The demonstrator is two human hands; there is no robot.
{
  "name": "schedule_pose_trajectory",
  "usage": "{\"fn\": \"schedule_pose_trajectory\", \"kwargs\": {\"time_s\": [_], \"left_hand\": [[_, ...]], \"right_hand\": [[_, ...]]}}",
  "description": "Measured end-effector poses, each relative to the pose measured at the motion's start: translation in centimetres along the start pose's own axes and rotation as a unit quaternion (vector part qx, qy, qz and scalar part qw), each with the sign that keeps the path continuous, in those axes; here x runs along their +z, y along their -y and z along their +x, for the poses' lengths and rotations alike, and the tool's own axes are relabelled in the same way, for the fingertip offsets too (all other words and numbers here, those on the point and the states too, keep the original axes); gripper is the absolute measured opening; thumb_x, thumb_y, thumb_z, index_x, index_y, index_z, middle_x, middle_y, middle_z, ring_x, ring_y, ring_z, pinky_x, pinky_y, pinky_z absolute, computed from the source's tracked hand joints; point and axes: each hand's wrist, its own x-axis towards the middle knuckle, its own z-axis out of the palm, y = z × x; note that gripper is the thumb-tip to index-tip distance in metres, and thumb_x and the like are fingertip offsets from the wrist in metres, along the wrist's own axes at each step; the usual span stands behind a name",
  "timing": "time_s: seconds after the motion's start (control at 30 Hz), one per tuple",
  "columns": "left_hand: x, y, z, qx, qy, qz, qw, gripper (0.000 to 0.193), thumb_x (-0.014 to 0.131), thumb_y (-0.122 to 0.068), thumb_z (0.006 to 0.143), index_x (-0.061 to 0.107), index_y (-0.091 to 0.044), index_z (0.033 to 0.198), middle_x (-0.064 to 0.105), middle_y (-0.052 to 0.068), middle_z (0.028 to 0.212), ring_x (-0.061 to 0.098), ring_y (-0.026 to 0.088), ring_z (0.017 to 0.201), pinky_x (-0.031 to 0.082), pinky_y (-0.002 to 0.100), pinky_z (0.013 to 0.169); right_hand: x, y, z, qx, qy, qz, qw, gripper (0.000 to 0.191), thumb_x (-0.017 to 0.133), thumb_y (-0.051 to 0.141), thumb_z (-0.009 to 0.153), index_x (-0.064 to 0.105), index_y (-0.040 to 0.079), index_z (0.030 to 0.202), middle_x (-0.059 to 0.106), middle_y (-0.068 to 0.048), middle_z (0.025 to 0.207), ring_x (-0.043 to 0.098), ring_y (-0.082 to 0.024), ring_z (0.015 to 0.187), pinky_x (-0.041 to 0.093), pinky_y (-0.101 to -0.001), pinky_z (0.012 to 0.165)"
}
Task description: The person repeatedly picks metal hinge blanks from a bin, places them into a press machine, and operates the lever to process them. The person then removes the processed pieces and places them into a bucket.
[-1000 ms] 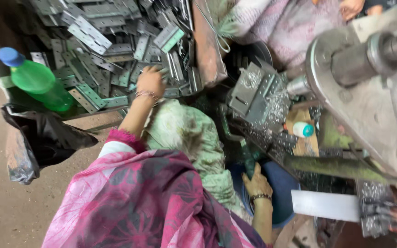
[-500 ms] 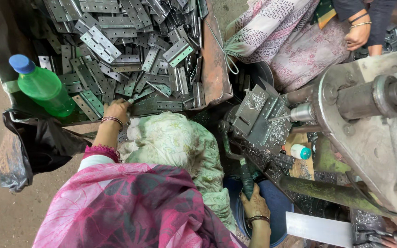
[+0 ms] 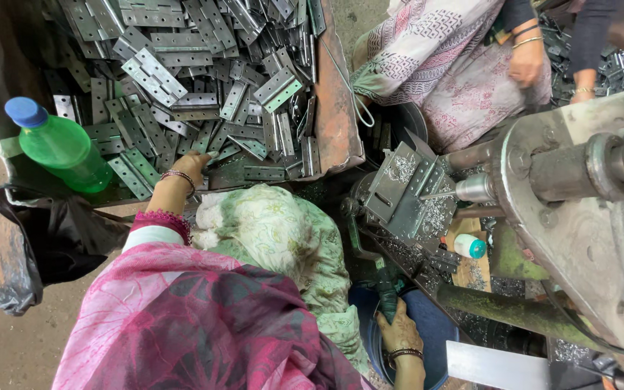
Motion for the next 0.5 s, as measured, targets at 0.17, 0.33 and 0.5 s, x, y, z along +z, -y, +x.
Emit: {"fn": "schedule_pose_trajectory", "kwargs": {"time_s": [0.17, 0.33, 0.5], "left_hand": [[0.1, -0.5, 0.0, -0.036, -0.023, 0.02, 0.999, 0.059, 0.067, -0.008, 0.083, 0.061, -0.022, 0.14, 0.064, 0.013, 0.131, 0.066, 0.035, 0.116, 0.055, 0.047, 0.094], [-0.8, -0.7, -2.6, -0.064, 0.006, 0.078, 0.995, 0.056, 0.072, -0.024, 0.085, 0.059, -0.025, 0.14, 0.063, 0.009, 0.132, 0.064, 0.03, 0.121, 0.05, 0.047, 0.1], [0.1, 0.8, -3.4, -0.061, 0.023, 0.078, 0.995, 0.064, 0.076, -0.018, 0.08, 0.059, -0.026, 0.141, 0.061, 0.01, 0.132, 0.061, 0.031, 0.124, 0.048, 0.047, 0.104]], "right_hand": [[0.0, 0.0, 0.4, 0.01, 0.015, -0.013, 1.0, 0.072, 0.063, 0.045, 0.09, 0.038, 0.019, 0.153, 0.071, -0.02, 0.125, 0.068, -0.038, 0.119, 0.054, -0.0479, 0.103], [0.0, -0.1, 0.5, 0.002, 0.011, -0.004, 1.0, 0.073, 0.063, 0.044, 0.09, 0.037, 0.018, 0.153, 0.072, -0.02, 0.123, 0.069, -0.038, 0.116, 0.055, -0.048, 0.1], [0.1, -0.2, 0.6, -0.005, 0.014, -0.004, 1.0, 0.071, 0.063, 0.043, 0.09, 0.038, 0.019, 0.152, 0.073, -0.021, 0.119, 0.07, -0.039, 0.114, 0.055, -0.0493, 0.099]]}}
